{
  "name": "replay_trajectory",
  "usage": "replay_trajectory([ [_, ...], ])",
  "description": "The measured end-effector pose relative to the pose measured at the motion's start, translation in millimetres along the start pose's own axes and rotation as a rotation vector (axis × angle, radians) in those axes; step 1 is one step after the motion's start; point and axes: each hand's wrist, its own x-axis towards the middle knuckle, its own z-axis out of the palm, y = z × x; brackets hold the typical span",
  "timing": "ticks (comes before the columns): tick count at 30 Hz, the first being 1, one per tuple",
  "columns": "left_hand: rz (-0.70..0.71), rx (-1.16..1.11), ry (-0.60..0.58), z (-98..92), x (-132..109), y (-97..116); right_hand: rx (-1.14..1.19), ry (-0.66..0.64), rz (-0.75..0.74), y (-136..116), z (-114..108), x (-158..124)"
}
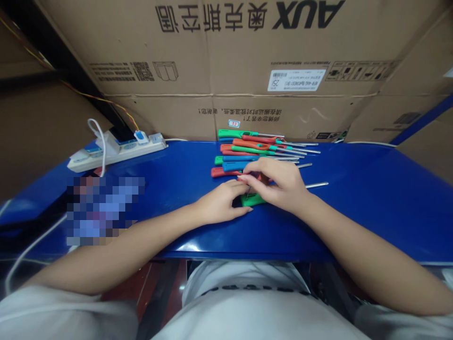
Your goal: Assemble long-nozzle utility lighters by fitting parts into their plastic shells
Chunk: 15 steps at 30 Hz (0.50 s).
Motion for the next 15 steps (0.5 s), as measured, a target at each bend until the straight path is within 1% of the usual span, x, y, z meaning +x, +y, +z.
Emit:
replay_trajectory([
  [3,-0.013,0.005,-0.005,-0.5,0.2,0.2,0.006,-0.02,-0.006,-0.1,0.1,0.2],
  [6,-0.032,0.025,-0.01,-0.8,0.5,0.8,0.165,-0.097,0.06,-1.1,-0.1,1.9],
  [8,-0.032,0.03,-0.008,-0.8,0.5,1.0,0.239,-0.12,0.096,-1.2,-0.8,2.9],
  [10,-0.023,0.023,-0.004,-0.4,0.2,0.9,0.218,-0.097,0.089,-0.8,-1.7,3.5],
  [15,-0.029,0.025,-0.007,1.3,-0.4,-1.3,0.026,-0.032,-0.033,-1.0,-2.4,1.8],
])
